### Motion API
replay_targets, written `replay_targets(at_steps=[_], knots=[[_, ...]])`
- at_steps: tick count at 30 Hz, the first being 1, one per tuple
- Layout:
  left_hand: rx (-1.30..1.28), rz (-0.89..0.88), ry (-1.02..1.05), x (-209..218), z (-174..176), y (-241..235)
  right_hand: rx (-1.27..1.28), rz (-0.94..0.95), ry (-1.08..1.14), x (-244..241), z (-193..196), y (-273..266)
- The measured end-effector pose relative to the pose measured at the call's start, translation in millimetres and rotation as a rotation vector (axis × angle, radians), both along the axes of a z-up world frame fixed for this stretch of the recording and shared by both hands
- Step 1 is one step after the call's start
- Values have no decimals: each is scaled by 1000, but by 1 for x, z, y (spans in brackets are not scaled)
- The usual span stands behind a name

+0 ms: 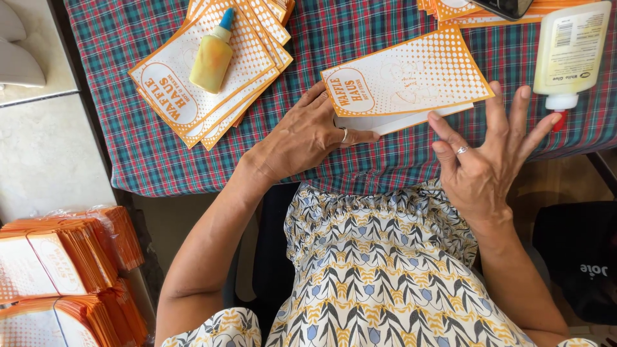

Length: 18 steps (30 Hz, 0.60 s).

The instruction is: Assembling paper bags by applying glue to templates and folding them into shape.

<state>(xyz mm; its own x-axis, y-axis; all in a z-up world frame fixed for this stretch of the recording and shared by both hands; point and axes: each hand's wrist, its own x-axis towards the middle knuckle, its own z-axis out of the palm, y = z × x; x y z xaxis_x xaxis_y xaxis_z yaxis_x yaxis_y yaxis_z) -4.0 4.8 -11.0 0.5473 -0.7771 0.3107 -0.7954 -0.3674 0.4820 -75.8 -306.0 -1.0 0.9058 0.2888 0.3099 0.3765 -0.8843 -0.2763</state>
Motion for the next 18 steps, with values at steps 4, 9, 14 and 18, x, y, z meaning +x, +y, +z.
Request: replay_targets(at_steps=[4,9,14,18], knots=[[8,1,9,0,0,1,-37,-74,-39,-4,-9,-10],[-6,-2,-8,1,-4,1,-46,-141,-101,-4,-20,-19],[-19,8,-2,0,-6,1,-22,-199,-100,-2,-12,-13],[-10,3,15,1,-4,0,71,-145,-211,3,0,2]])
